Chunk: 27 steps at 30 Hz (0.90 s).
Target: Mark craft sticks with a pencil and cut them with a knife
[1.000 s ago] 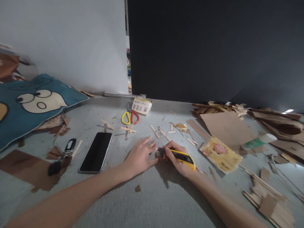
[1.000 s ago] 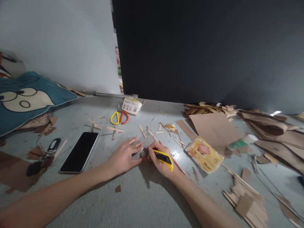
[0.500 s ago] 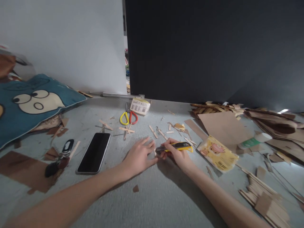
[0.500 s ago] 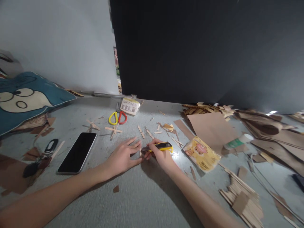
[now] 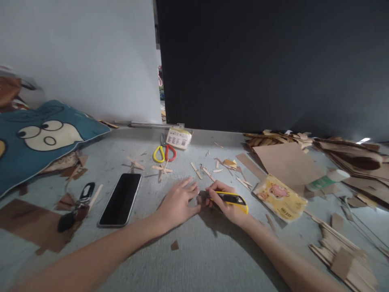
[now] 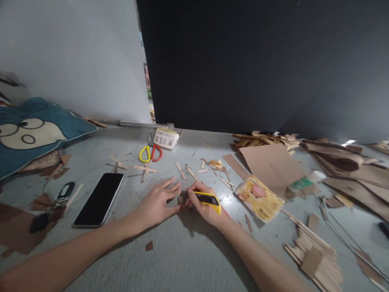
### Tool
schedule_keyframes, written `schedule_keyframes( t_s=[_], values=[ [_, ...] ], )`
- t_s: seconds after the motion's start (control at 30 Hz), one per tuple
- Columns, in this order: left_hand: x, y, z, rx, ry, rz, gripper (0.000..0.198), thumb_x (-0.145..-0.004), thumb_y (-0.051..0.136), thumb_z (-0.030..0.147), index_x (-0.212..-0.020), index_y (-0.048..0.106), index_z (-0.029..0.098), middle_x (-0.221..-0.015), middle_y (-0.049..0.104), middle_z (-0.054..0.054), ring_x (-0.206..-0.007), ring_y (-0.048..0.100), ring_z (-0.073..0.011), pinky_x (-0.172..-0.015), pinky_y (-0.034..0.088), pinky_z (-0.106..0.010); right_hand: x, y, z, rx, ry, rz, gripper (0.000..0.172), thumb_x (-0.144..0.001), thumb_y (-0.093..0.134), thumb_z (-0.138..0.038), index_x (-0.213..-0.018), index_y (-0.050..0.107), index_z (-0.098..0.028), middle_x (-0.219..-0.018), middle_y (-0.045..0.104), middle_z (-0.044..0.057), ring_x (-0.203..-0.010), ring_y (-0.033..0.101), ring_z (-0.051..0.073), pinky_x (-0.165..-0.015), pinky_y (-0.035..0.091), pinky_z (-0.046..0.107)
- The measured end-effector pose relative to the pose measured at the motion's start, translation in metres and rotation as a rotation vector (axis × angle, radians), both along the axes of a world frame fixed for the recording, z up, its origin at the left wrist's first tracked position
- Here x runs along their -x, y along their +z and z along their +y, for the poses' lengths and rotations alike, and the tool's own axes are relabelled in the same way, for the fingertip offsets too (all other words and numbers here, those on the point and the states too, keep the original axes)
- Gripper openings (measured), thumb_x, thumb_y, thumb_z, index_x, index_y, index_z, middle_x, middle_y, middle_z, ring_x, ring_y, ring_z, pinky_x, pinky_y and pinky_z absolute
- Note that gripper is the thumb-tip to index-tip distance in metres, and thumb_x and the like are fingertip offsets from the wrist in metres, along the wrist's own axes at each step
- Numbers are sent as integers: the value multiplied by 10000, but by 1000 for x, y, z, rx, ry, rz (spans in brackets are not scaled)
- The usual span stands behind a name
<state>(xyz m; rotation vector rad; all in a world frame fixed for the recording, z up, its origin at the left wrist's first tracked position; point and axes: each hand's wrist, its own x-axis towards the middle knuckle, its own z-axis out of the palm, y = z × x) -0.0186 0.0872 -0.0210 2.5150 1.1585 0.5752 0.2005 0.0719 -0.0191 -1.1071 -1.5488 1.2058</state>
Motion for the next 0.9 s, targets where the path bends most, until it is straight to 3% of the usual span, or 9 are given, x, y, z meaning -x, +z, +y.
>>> schedule_keyframes(
  t_s=[0.2,0.6,0.9],
  values=[
    [1,-2,-1,-8,-8,-18,463,-907,767,338,-1331,722,159,-1457,657,-155,-1509,462,-386,-1198,438,-590,1,-1,0,-5,-2,-34,471,-943,617,-690,-879,624,-223,-673,728,35,-614,706,203,-641,543,319],
    [0,1,-1,24,-3,-21,463,-923,758,376,-1333,722,165,-1474,641,-162,-1515,455,-377,-1202,436,-588,-2,0,1,3,37,4,407,-970,629,-619,-857,601,-228,-687,723,30,-637,701,194,-665,536,312],
    [0,3,-1,35,5,21,486,-945,731,432,-1346,718,158,-1491,625,-153,-1531,431,-372,-1213,428,-572,-3,8,5,141,66,48,425,-921,661,-637,-799,604,-234,-680,729,32,-628,692,205,-670,536,328]
  ],
)
